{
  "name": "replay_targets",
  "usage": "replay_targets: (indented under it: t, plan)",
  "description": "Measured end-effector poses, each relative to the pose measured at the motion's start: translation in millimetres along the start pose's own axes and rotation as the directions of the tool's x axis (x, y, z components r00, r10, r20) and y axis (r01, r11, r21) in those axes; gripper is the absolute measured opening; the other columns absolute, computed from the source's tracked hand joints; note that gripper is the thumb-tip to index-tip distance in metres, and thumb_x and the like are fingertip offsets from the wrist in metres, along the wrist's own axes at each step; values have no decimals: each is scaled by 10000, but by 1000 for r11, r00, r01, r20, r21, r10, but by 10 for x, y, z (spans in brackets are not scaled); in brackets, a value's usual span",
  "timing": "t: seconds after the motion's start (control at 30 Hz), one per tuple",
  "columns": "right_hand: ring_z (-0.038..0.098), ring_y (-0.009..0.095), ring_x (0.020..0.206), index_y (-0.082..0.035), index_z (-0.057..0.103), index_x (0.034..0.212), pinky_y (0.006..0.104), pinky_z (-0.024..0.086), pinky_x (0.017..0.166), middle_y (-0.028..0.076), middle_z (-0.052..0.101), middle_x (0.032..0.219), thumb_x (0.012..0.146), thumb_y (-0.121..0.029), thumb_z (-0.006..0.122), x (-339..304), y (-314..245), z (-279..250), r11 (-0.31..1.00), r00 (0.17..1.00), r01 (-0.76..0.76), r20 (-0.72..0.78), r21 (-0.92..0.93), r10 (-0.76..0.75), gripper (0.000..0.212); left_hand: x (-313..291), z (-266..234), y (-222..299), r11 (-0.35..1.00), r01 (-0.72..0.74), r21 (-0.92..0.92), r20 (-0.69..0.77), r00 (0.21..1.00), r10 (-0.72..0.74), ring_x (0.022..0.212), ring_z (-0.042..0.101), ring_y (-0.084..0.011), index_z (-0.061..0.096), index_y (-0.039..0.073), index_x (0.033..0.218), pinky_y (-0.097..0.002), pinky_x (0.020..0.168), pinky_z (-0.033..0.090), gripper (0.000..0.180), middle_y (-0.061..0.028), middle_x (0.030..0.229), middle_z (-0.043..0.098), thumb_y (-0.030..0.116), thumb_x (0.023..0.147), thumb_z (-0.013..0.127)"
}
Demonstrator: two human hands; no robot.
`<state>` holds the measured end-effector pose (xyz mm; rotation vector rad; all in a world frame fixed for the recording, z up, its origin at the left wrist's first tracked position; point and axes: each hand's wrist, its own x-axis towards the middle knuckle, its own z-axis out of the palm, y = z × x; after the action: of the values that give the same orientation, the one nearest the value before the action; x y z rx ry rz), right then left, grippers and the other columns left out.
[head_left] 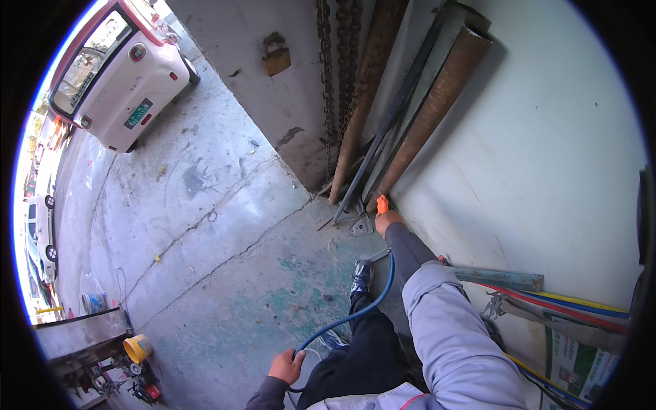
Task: The person uses a handheld air blow gun connected to a hose to blow dust and debris from the floor, walls, and equipment in a workshop. They move around the space, targeting corners, a metal rack, and a wall-mounted gauge panel.
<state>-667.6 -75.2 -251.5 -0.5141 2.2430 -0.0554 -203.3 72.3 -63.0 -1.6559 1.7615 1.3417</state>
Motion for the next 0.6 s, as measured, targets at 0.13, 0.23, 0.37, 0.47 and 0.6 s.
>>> replay_targets:
  t: [0.13,0.23,0.37,0.47,0.6]
  plan:
    - [644,355,1118,-44,681,1149,440,513,938,198,675,1182,923,-333,526,123,61,163,1000,998,11,-56,-21,-13,399,-20,-13,-48,999,45,-30,-5,999,-45,798,621,-468,576,-5,821,-504,673,465,496,-262,762,622,467,968,547]
    - [712,352,910,8,685,1043,458,563,780,233,713,978,955,-387,486,158,69,259,1000,975,-5,223,24,-1,451,-21,-27,-62,997,68,-48,-8,998,-68,781,625,-447,593,-11,838,-485,671,464,468,-264,766,620,436,970,550]
    - [668,404,1011,29,682,1042,481,540,851,263,696,1008,947,-407,490,76,42,341,993,992,113,-65,29,-111,485,-9,-29,-72,998,58,-36,-22,998,-58,763,622,-437,597,-9,841,-477,667,460,462,-259,761,617,429,975,543]
    - [668,439,963,49,684,1000,473,550,820,270,698,951,945,-429,487,7,-14,327,988,966,156,-210,21,-148,520,-1,-30,-85,995,86,-46,-3,996,-86,807,623,-468,596,-5,851,-506,684,465,485,-267,778,628,462,972,541]
    - [709,377,806,63,680,907,447,566,752,241,702,815,944,-442,490,2,-81,236,970,971,209,-144,124,-191,541,-4,-67,-113,995,62,-73,-12,998,-63,789,620,-466,589,-7,832,-498,674,464,482,-264,761,621,454,971,549]
